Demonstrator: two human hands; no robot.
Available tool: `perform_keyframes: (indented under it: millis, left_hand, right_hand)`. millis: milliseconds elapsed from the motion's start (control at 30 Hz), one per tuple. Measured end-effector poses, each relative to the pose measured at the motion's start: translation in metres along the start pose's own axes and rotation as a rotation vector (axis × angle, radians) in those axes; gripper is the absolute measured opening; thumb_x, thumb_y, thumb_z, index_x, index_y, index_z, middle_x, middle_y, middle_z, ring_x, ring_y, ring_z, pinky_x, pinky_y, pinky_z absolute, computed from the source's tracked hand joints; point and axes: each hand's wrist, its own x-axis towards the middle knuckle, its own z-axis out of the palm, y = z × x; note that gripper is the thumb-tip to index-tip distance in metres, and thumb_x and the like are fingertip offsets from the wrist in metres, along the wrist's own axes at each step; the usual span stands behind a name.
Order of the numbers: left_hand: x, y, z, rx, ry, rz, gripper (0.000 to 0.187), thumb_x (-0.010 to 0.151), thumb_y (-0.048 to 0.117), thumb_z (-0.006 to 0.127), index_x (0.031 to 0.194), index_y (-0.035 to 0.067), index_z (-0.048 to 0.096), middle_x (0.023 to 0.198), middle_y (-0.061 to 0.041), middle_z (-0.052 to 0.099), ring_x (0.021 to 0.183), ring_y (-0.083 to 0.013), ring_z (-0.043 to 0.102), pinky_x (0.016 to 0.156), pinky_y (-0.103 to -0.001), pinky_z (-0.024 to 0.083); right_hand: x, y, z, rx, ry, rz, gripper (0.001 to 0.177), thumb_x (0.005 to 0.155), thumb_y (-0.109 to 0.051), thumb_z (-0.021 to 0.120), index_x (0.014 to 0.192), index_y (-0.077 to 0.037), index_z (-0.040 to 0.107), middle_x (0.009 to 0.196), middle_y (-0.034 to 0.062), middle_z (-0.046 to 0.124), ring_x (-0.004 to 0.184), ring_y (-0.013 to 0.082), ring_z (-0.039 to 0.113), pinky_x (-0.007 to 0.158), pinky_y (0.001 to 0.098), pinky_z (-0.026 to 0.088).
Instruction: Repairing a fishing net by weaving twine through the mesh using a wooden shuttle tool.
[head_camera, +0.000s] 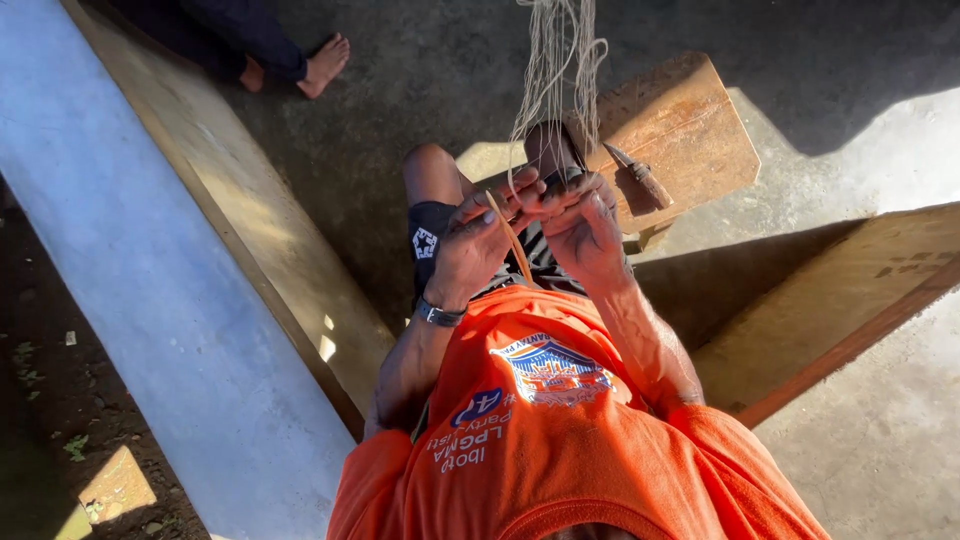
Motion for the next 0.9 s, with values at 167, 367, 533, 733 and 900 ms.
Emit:
perform_keyframes:
  millis: [167,367,533,733,900]
  left_hand:
    - [0.023,0.036,-0.02,-0.093,-0.011,0.133,0.014,0.105,0.012,0.056,0.11,-0.001,0.055,0.117,-0.026,0.06,0.119,-0.0466,0.06,0.102,-0.059,0.051]
    - [0.006,0.057,-0.014,-0.067,0.069,0.208,0.013,0.105,0.011,0.057,0.111,-0.001,0.055,0.098,-0.021,0.061,0.098,-0.0373,0.068,0.105,-0.06,0.051]
    - [0.008,0.07,-0.036,-0.138,0.127,0.224,0.015,0.107,0.014,0.054,0.116,0.002,0.055,0.104,-0.019,0.064,0.098,-0.034,0.071,0.103,-0.058,0.055]
    - [0.012,0.065,-0.032,-0.123,0.102,0.197,0.013,0.107,0.012,0.052,0.115,0.002,0.055,0.103,-0.019,0.061,0.093,-0.0319,0.07,0.095,-0.053,0.059]
    - [0.016,0.069,-0.025,-0.078,0.043,0.192,0.014,0.106,0.009,0.05,0.115,-0.001,0.053,0.099,-0.022,0.058,0.089,-0.0335,0.068,0.09,-0.054,0.059]
  right_hand:
    - [0.022,0.034,-0.015,0.159,0.003,0.145,0.032,0.109,-0.029,0.047,0.111,-0.002,0.063,0.115,0.0253,0.072,0.116,0.0376,0.071,0.11,0.0504,0.054]
    - [0.067,0.043,-0.023,0.155,0.06,0.127,0.015,0.104,-0.023,0.055,0.103,-0.009,0.059,0.115,0.0146,0.07,0.114,0.0308,0.073,0.109,0.0494,0.057]
    - [0.052,0.027,-0.028,0.106,0.101,0.173,0.018,0.105,-0.024,0.054,0.109,-0.008,0.062,0.113,0.01,0.069,0.109,0.0243,0.072,0.104,0.044,0.057]
    - [0.032,0.023,-0.023,0.181,-0.001,0.171,0.019,0.109,-0.02,0.05,0.119,-0.011,0.063,0.139,0.0176,0.062,0.118,0.0305,0.07,0.115,0.0551,0.054]
    - [0.046,0.02,-0.019,-0.035,-0.057,0.238,0.039,0.101,-0.001,0.061,0.137,-0.001,0.049,0.13,0.024,0.064,0.095,0.0218,0.075,0.096,0.0425,0.065]
